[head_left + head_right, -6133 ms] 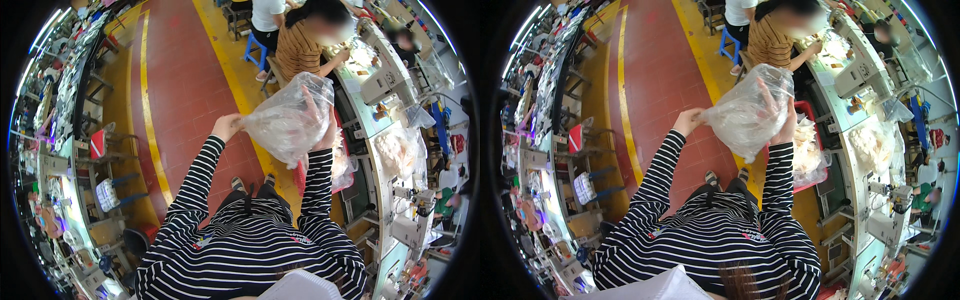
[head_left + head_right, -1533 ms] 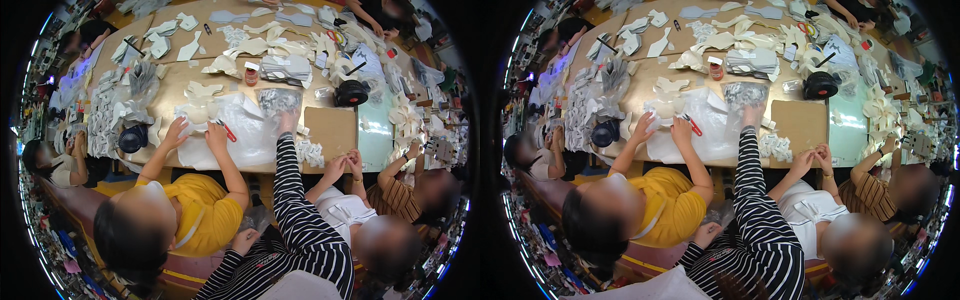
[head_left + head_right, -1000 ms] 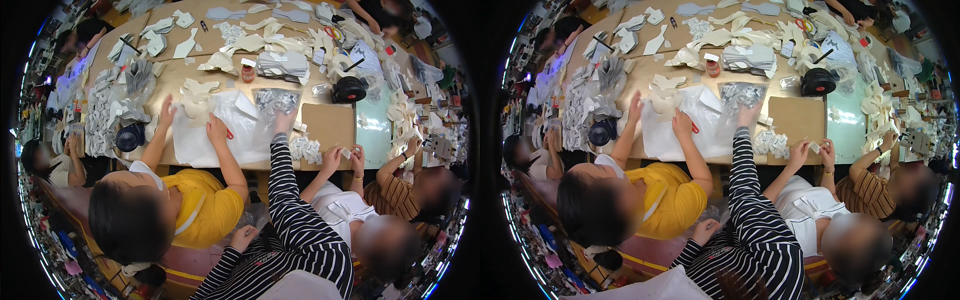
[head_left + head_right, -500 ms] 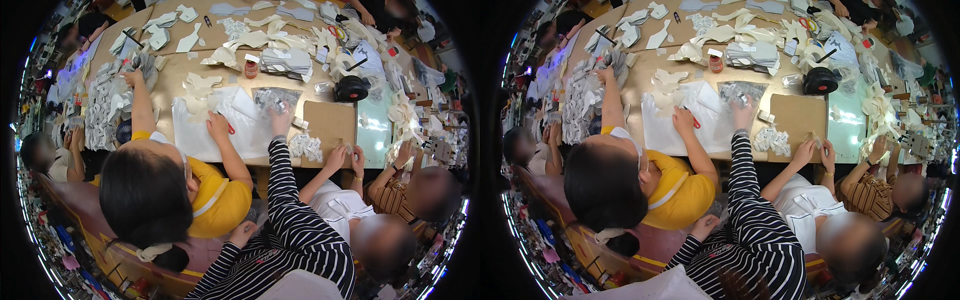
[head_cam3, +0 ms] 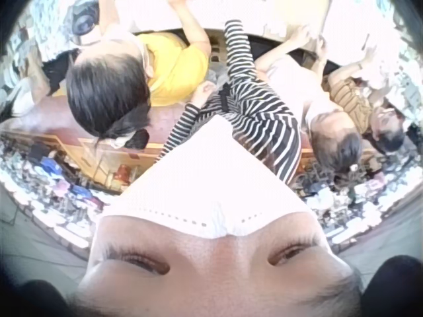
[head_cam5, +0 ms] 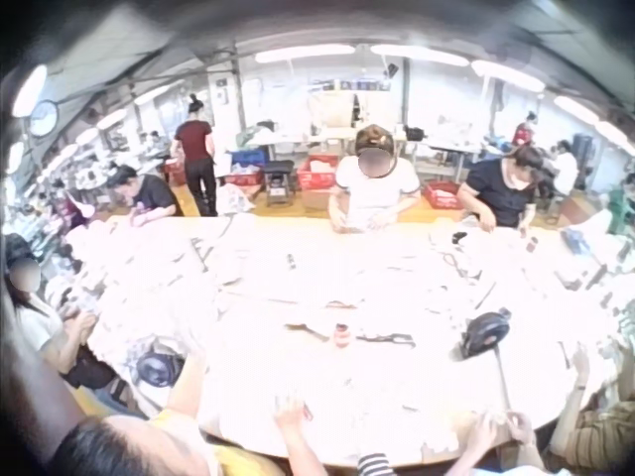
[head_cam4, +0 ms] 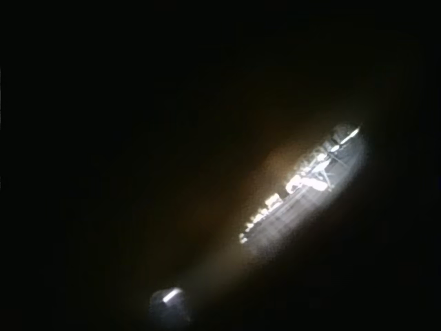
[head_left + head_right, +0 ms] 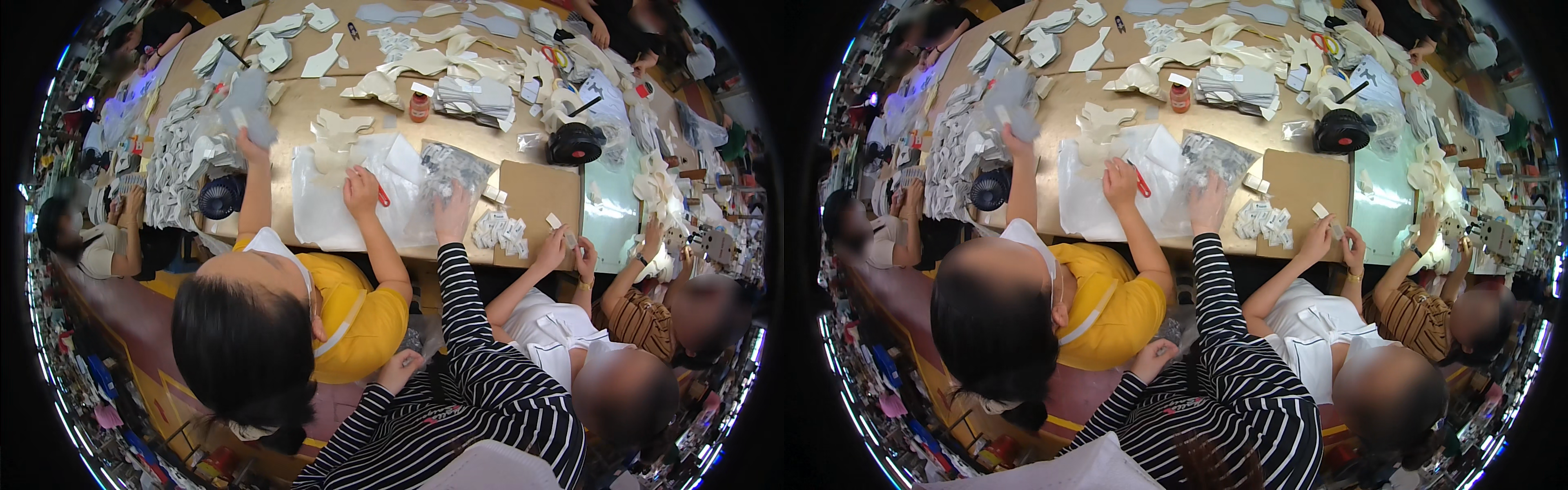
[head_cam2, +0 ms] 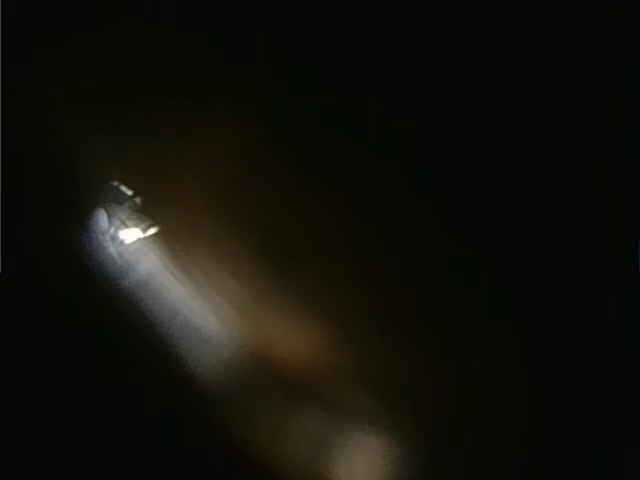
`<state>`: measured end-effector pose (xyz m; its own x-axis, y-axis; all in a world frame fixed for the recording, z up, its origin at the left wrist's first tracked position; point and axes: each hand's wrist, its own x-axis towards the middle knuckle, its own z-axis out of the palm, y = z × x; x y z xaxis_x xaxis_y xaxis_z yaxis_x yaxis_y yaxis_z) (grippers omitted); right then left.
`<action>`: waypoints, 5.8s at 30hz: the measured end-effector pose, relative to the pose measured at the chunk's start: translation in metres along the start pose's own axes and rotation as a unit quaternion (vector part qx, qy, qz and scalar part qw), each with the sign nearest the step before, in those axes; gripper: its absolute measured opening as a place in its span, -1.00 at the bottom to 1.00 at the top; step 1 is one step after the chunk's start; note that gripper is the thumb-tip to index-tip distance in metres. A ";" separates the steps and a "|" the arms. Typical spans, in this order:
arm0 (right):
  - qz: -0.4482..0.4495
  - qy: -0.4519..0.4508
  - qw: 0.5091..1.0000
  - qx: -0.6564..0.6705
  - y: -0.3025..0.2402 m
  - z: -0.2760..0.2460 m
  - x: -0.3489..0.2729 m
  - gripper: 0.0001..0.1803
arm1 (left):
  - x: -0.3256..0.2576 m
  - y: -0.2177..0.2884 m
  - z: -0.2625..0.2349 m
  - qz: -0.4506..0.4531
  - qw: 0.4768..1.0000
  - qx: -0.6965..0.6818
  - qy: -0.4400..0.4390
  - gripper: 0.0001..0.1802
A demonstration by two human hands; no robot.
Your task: The person walks through a garment factory floor, picks up a plastic bag of small fabric pieces, and places it on a table. They then open the bag and sort the small fabric pieces by hand into piles on the table.
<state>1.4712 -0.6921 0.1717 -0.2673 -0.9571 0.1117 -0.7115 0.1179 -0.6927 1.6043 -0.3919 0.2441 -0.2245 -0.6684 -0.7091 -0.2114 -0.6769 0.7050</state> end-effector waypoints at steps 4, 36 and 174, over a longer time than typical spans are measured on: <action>-0.012 -0.004 0.999 -0.046 0.003 -0.002 0.007 -0.55 | -0.005 -0.001 -0.002 0.007 1.000 -0.001 0.018 -0.77; -0.027 0.120 0.984 0.128 -0.079 -0.179 -0.117 -0.67 | -0.127 -0.004 -0.048 0.326 0.881 0.284 0.192 -0.39; 0.118 -0.795 0.507 0.310 -0.177 -0.025 -0.611 -0.77 | -0.475 -0.234 -0.060 0.361 0.872 -0.112 0.311 -0.21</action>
<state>1.7445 -0.1216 0.2439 0.9160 0.0025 -0.4011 -0.3078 0.6457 -0.6988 1.8178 0.0657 0.4154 0.3520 -0.9360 0.0012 -0.0224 -0.0072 0.9997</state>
